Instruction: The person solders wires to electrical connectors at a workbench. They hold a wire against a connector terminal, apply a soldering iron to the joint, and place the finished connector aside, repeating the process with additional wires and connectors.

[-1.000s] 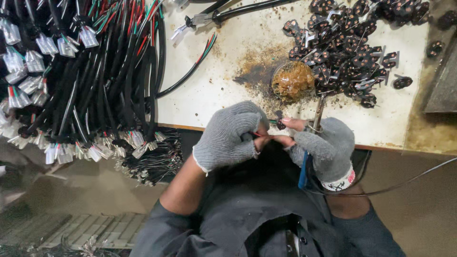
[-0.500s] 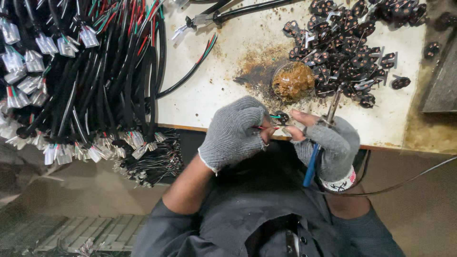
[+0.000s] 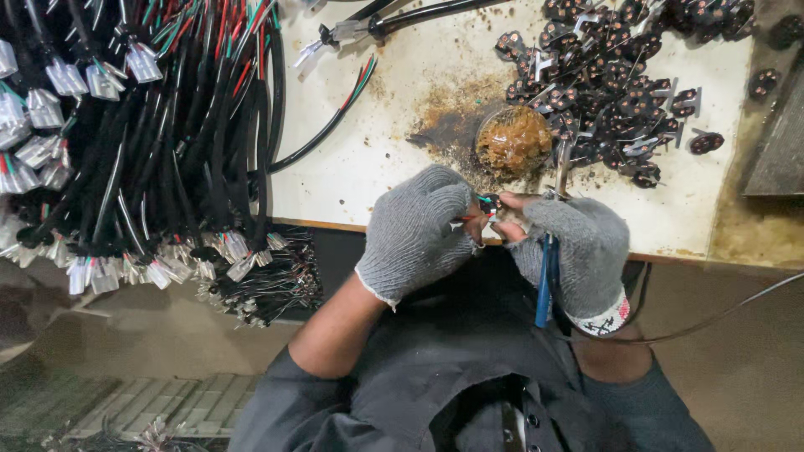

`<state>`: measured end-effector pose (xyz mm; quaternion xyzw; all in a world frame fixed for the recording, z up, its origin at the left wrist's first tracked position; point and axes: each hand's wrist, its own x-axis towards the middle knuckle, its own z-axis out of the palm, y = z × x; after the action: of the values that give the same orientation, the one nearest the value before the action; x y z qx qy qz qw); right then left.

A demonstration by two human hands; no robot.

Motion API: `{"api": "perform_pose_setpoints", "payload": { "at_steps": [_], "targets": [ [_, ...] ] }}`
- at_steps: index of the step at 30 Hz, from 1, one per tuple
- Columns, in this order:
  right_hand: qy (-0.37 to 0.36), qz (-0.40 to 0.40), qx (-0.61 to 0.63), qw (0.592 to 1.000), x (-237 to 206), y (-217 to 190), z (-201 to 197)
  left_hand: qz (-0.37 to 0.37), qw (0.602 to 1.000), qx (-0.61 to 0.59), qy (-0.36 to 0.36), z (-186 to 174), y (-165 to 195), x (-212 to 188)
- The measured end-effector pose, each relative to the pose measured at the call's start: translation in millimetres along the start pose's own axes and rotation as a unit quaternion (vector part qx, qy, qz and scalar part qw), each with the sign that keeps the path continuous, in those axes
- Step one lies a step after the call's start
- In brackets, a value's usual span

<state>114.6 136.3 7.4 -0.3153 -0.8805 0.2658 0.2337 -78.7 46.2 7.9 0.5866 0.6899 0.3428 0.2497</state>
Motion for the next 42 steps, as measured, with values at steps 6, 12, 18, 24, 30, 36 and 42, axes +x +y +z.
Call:
{"api": "perform_pose_setpoints", "payload": {
  "at_steps": [6, 12, 18, 24, 30, 36, 42],
  "targets": [
    [-0.017, 0.030, -0.003, 0.999, 3, -2, 0, 0.015, 1.000, -0.002, 0.011, 0, 0, 2],
    [-0.008, 0.017, 0.015, 1.000, 8, -7, -1, 0.029, 0.999, -0.007, 0.027, 0, -1, 1],
    [-0.017, 0.015, -0.014, 1.000, 5, -4, 2, 0.030, 0.999, -0.017, 0.023, -1, 0, 2],
    [0.013, -0.020, -0.003, 1.000, 2, -1, 6, 0.019, 1.000, -0.001, 0.010, 0, 0, 2],
    [-0.032, -0.018, 0.043, 0.998, 0, -1, -12, -0.013, 0.999, 0.052, 0.009, 5, 9, 7],
    [-0.004, -0.099, 0.021, 0.995, -33, 14, -15, -0.011, 0.999, 0.035, 0.022, 1, 8, 5],
    [-0.011, -0.074, 0.064, 0.995, -54, 32, 4, 0.002, 1.000, 0.018, 0.019, 1, 5, 5]
  ]
}}
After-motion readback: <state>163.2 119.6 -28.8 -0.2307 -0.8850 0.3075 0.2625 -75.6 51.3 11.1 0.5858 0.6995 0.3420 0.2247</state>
